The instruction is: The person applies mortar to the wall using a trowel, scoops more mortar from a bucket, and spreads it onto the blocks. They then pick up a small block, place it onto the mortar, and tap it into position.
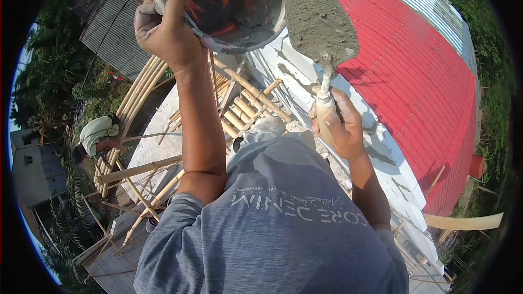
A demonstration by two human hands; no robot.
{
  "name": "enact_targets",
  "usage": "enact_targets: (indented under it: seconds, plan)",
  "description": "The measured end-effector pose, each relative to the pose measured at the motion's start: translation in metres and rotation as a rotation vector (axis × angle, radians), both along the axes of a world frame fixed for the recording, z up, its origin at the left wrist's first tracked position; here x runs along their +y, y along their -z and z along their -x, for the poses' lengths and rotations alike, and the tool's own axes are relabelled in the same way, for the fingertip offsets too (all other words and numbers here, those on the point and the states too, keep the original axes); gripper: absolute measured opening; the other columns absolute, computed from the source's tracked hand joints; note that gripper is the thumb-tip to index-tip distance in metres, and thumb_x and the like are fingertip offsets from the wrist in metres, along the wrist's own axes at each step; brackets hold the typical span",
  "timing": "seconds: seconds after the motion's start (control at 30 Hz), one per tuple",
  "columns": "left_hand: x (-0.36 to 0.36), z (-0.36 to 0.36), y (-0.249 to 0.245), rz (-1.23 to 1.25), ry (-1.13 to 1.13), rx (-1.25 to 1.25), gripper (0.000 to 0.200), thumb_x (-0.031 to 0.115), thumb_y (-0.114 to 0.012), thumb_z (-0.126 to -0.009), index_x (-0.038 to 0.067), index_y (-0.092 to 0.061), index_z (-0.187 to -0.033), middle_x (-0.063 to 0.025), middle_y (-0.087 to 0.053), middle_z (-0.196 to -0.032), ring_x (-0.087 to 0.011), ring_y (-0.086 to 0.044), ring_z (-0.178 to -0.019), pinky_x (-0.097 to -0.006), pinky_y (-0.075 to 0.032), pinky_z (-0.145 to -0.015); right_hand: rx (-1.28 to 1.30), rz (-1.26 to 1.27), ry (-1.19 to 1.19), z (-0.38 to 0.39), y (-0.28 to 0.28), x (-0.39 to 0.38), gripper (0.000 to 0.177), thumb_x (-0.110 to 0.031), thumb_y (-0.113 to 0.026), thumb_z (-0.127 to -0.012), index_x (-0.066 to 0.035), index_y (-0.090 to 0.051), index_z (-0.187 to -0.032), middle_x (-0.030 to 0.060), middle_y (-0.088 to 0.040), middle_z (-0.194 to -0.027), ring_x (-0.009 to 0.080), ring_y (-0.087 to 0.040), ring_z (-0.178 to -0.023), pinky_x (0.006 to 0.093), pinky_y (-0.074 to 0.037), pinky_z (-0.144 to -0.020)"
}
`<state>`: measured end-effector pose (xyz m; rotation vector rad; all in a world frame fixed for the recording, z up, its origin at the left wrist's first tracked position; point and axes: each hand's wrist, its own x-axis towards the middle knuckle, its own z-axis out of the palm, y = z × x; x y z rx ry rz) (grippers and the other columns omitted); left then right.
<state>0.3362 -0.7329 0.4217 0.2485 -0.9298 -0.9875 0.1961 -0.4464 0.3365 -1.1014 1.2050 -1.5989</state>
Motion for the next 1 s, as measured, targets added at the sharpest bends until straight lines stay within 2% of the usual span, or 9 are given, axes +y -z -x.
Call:
enact_targets:
  seconds: [0.03, 0.13, 0.3, 0.37, 0.57, 0.67, 0.73, 0.9, 1.0]
  plan:
    - [0.003, 0.003, -0.003, 0.023, 0.028, -0.017, 0.021, -0.011, -0.069, -0.068, 0.001, -0.053, -0.072, -0.0225, -0.071, -0.106, -0.0185, -0.069, -0.085, -0.0308, -0.055, -0.081, 0.005, 0.005, 0.005, -0.004, -0.011, -0.014, 0.05, -0.032, -0.054, -0.104, 0.0, -0.041, -0.14, 0.0128, -0.061, -0.096, 0.0141, -0.058, -0.07, 0.0276, -0.051, -0.061]
    - [0.012, 0.011, -0.007, 0.109, 0.066, -0.013, 0.022, -0.01, -0.071, -0.067, 0.001, -0.053, -0.073, -0.0237, -0.071, -0.107, -0.0192, -0.07, -0.086, -0.0325, -0.055, -0.082, -0.668, -0.08, -0.324, -0.01, -0.025, -0.034, 0.052, -0.042, -0.041, -0.107, -0.001, -0.041, -0.14, 0.008, -0.055, -0.085, 0.01, -0.052, -0.062, 0.0248, -0.047, -0.048]
    - [0.02, 0.006, -0.017, 0.117, 0.067, 0.008, 0.016, -0.011, -0.068, -0.07, 0.001, -0.057, -0.073, -0.0208, -0.072, -0.1, -0.0217, -0.07, -0.088, -0.0347, -0.056, -0.084, -0.784, -0.216, -0.471, -0.003, 0.022, -0.02, 0.051, -0.048, -0.042, -0.106, -0.003, -0.05, -0.129, 0.0078, -0.054, -0.083, 0.0101, -0.049, -0.054, 0.0242, -0.043, -0.043]
    - [0.008, -0.004, -0.014, 0.086, 0.085, 0.028, 0.013, -0.012, -0.065, -0.073, 0.0, -0.06, -0.073, -0.0189, -0.073, -0.096, -0.0244, -0.071, -0.092, -0.0387, -0.057, -0.088, -0.593, -0.321, -0.424, 0.005, 0.032, -0.009, 0.058, -0.053, -0.042, -0.104, -0.001, -0.048, -0.127, 0.0066, -0.053, -0.082, 0.0111, -0.047, -0.05, 0.0247, -0.04, -0.039]
    - [-0.037, -0.03, -0.01, 0.054, 0.071, 0.124, 0.017, -0.01, -0.07, -0.071, -0.001, -0.058, -0.079, -0.0179, -0.073, -0.098, -0.019, -0.071, -0.085, -0.0307, -0.057, -0.078, -0.331, -0.519, -0.097, 0.026, 0.034, 0.013, 0.04, -0.039, -0.045, -0.106, -0.002, -0.055, -0.119, 0.0052, -0.053, -0.077, 0.0094, -0.049, -0.052, 0.0261, -0.043, -0.043]
    - [-0.029, -0.04, -0.013, 0.137, -0.007, -0.022, 0.011, -0.01, -0.067, -0.074, -0.002, -0.063, -0.081, -0.0191, -0.073, -0.096, -0.0224, -0.072, -0.084, -0.0348, -0.06, -0.08, 0.092, -0.451, 0.141, 0.047, 0.019, 0.021, 0.04, -0.037, -0.057, -0.102, -0.001, -0.055, -0.121, 0.0071, -0.059, -0.085, 0.0126, -0.056, -0.058, 0.0282, -0.048, -0.055]
    - [-0.023, -0.04, -0.018, 0.156, -0.002, -0.07, 0.012, -0.01, -0.068, -0.073, -0.002, -0.062, -0.08, -0.0196, -0.072, -0.099, -0.0223, -0.072, -0.086, -0.0346, -0.059, -0.081, 0.905, -0.187, 0.366, 0.064, -0.001, 0.015, 0.039, -0.027, -0.066, -0.097, -0.001, -0.054, -0.123, 0.0106, -0.064, -0.088, 0.0211, -0.063, -0.067, 0.0324, -0.052, -0.067]
    - [-0.004, -0.034, -0.028, 0.143, 0.059, -0.099, 0.016, -0.01, -0.071, -0.072, -0.001, -0.06, -0.079, -0.0211, -0.071, -0.107, -0.0221, -0.071, -0.09, -0.034, -0.056, -0.083, 0.786, -0.315, 0.287, 0.067, -0.05, -0.001, 0.036, -0.024, -0.072, -0.092, -0.006, -0.06, -0.12, 0.0112, -0.07, -0.096, 0.0302, -0.068, -0.078, 0.0383, -0.053, -0.071]
    - [0.005, -0.032, -0.034, 0.116, 0.058, -0.095, 0.017, -0.01, -0.072, -0.072, 0.0, -0.059, -0.079, -0.0216, -0.071, -0.11, -0.022, -0.07, -0.091, -0.0338, -0.055, -0.083, 1.226, -0.198, 0.414, 0.068, -0.059, -0.009, 0.033, -0.028, -0.074, -0.09, -0.012, -0.068, -0.118, 0.0088, -0.068, -0.094, 0.0282, -0.067, -0.073, 0.038, -0.053, -0.068]
